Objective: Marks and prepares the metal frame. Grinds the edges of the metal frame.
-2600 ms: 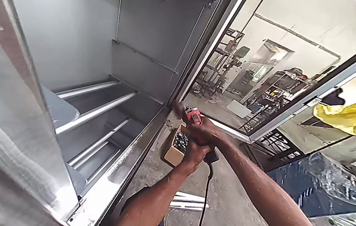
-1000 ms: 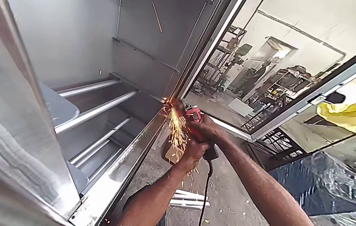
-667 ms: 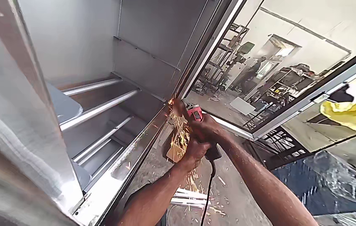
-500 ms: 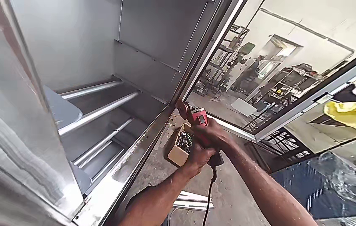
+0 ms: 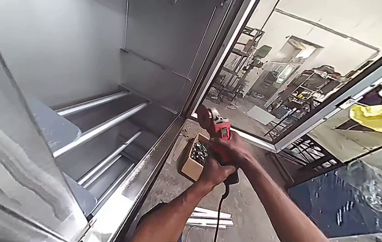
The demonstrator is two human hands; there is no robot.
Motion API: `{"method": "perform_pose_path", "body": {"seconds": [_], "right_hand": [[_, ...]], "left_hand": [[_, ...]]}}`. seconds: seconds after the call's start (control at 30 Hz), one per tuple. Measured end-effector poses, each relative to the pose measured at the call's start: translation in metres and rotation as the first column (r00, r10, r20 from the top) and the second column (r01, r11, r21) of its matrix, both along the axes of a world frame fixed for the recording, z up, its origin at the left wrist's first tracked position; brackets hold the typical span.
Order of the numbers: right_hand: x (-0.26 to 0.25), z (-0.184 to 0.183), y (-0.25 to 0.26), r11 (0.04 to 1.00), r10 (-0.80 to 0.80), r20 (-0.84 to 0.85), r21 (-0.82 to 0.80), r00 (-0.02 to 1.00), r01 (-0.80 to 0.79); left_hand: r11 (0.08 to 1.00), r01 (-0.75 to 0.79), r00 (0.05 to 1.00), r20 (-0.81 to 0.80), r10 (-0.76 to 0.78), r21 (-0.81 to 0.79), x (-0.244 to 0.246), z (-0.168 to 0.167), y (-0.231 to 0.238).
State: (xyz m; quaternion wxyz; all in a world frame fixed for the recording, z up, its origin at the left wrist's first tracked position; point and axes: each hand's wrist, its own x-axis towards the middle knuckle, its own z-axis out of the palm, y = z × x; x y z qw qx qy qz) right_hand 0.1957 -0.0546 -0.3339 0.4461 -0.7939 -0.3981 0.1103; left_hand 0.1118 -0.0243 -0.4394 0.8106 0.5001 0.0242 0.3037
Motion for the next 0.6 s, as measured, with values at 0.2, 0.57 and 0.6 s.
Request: {"method": "perform_pose_path", "body": {"seconds": [0.2, 0.57, 0.6], "right_hand": [[-0.019, -0.020, -0.071, 0.864, -0.038, -0.124, 0.495, 0.992, 0.095], [-0.049, -0.077, -0.212, 0.652, 0.087, -0.212, 0.750, 0.973, 0.105], [-0.053, -0.078, -0.224, 0.653, 0.054, -0.211, 0.747, 0.976, 0.125]], "left_hand": [[0.874, 0.468, 0.873, 0.083, -0.480, 0.132, -0.018, -0.008, -0.023], [0.752, 0.469, 0.871, -0.100, -0.482, 0.462, -0.033, -0.019, -0.116], [0.750, 0.490, 0.856, -0.085, -0.510, 0.445, -0.035, -0.020, -0.128]]}}
